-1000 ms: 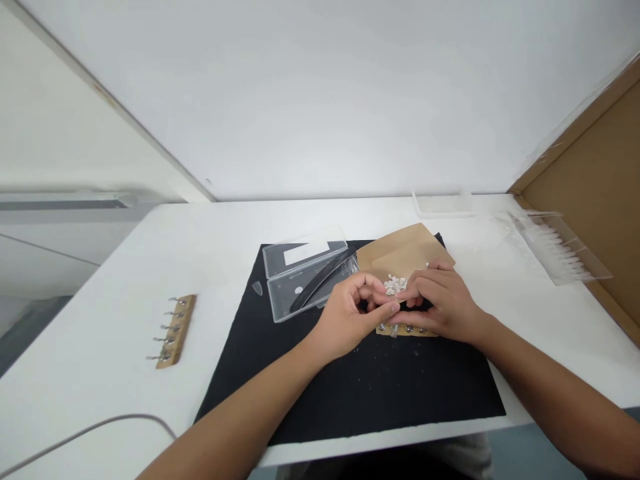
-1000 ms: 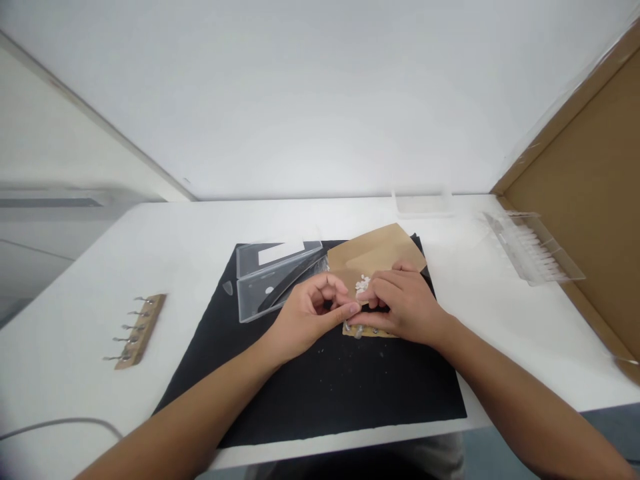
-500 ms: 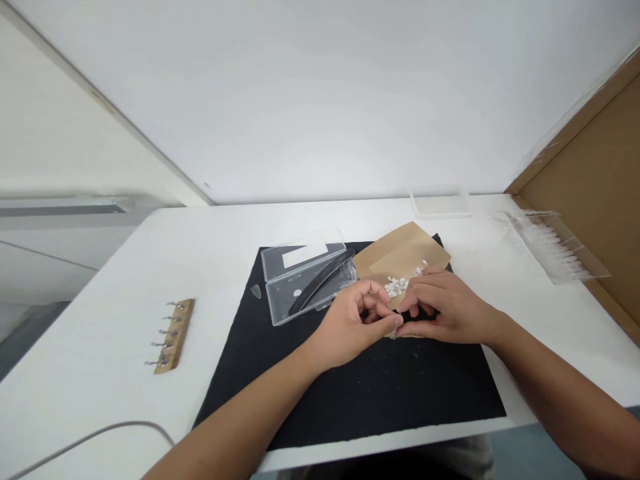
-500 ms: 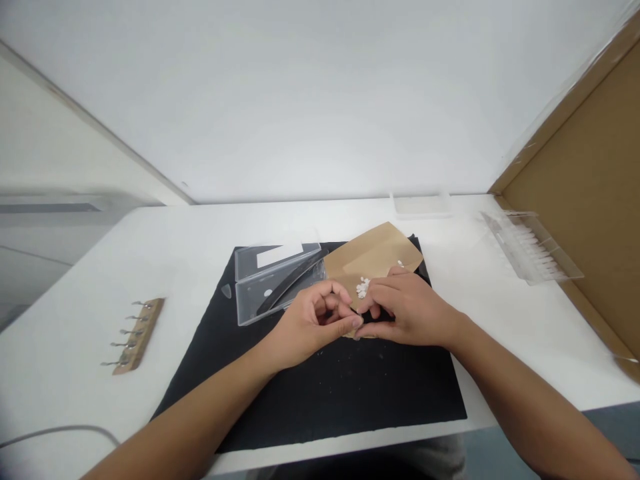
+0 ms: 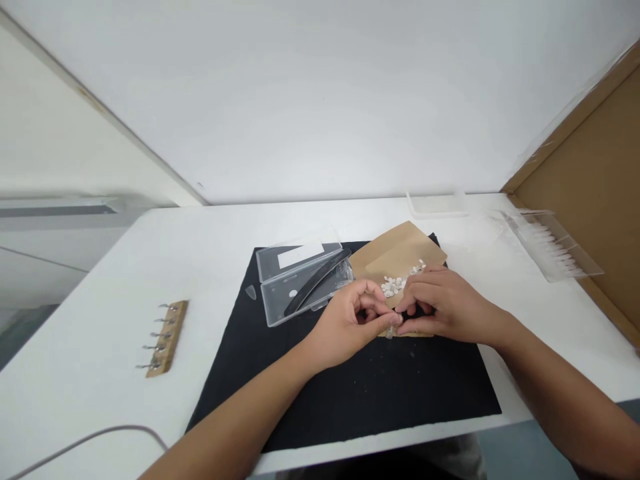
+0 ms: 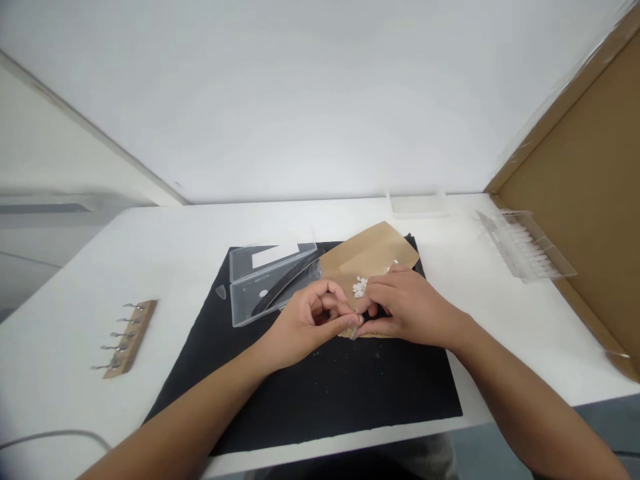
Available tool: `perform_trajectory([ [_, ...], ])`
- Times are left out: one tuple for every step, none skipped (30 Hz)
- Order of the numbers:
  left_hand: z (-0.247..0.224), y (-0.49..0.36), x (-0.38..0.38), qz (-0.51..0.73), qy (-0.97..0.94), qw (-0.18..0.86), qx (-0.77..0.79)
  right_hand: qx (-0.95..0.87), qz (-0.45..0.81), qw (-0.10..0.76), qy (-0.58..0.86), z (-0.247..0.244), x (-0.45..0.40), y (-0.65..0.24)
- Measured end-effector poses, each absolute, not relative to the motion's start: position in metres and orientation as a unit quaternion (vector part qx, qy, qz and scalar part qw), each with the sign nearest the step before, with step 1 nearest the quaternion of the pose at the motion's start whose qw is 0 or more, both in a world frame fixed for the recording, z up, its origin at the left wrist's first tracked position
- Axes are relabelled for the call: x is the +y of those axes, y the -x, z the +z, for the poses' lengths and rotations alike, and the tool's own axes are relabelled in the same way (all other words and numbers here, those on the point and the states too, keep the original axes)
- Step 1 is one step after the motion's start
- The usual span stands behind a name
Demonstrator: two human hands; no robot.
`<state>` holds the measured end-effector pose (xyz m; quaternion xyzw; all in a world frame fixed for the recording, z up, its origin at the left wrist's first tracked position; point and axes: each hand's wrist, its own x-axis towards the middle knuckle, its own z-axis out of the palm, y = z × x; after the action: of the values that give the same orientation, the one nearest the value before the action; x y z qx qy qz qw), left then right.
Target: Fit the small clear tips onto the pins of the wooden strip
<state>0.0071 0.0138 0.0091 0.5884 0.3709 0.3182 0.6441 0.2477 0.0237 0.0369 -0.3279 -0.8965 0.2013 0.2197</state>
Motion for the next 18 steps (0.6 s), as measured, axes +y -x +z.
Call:
perform_trajectory([
  [0.009, -0.007, 0.014, 0.320, -0.608, 0.622, 0.376, -0.895, 0.205, 0.207, 0.337, 0.040, 0.023, -0.250],
  [0.009, -0.007, 0.014, 0.323, -0.635, 0.588, 0.382, -0.893, 0.208, 0.197, 0.347, 0.042, 0.023, -0.252],
  [0.009, -0.006, 0.014, 0.327, -0.670, 0.542, 0.388, -0.891, 0.210, 0.193, 0.355, 0.043, 0.022, -0.253],
  [0.009, -0.005, 0.014, 0.330, -0.710, 0.486, 0.388, -0.889, 0.208, 0.191, 0.359, 0.044, 0.021, -0.254],
  [0.009, -0.004, 0.014, 0.333, -0.750, 0.425, 0.381, -0.890, 0.205, 0.192, 0.359, 0.044, 0.020, -0.255],
  [0.009, -0.003, 0.014, 0.335, -0.785, 0.369, 0.367, -0.892, 0.202, 0.194, 0.355, 0.043, 0.018, -0.256],
  [0.009, -0.002, 0.015, 0.335, -0.813, 0.323, 0.349, -0.894, 0.199, 0.198, 0.349, 0.041, 0.017, -0.256],
  [0.009, -0.001, 0.015, 0.335, -0.833, 0.290, 0.332, -0.896, 0.198, 0.201, 0.344, 0.038, 0.015, -0.257],
  [0.009, -0.001, 0.015, 0.333, -0.847, 0.267, 0.316, -0.896, 0.200, 0.204, 0.341, 0.036, 0.013, -0.257],
  [0.009, -0.001, 0.015, 0.329, -0.858, 0.254, 0.302, -0.894, 0.203, 0.206, 0.341, 0.033, 0.012, -0.257],
  [0.009, -0.002, 0.015, 0.322, -0.867, 0.244, 0.290, -0.892, 0.205, 0.209, 0.343, 0.031, 0.010, -0.258],
  [0.009, -0.002, 0.014, 0.316, -0.876, 0.236, 0.277, -0.890, 0.206, 0.213, 0.346, 0.029, 0.009, -0.258],
  [0.009, -0.003, 0.014, 0.312, -0.884, 0.228, 0.263, -0.888, 0.207, 0.217, 0.348, 0.028, 0.008, -0.258],
  [0.009, -0.004, 0.014, 0.311, -0.891, 0.219, 0.250, -0.887, 0.206, 0.221, 0.350, 0.026, 0.007, -0.258],
  [0.009, -0.004, 0.014, 0.310, -0.896, 0.210, 0.239, -0.886, 0.206, 0.224, 0.350, 0.025, 0.007, -0.257],
  [0.009, -0.004, 0.014, 0.311, -0.899, 0.202, 0.233, -0.885, 0.207, 0.225, 0.350, 0.025, 0.007, -0.256],
  [0.008, -0.004, 0.013, 0.311, -0.902, 0.194, 0.230, -0.885, 0.208, 0.225, 0.351, 0.024, 0.007, -0.255],
  [0.008, -0.004, 0.013, 0.310, -0.904, 0.188, 0.229, -0.884, 0.209, 0.223, 0.353, 0.023, 0.007, -0.255],
])
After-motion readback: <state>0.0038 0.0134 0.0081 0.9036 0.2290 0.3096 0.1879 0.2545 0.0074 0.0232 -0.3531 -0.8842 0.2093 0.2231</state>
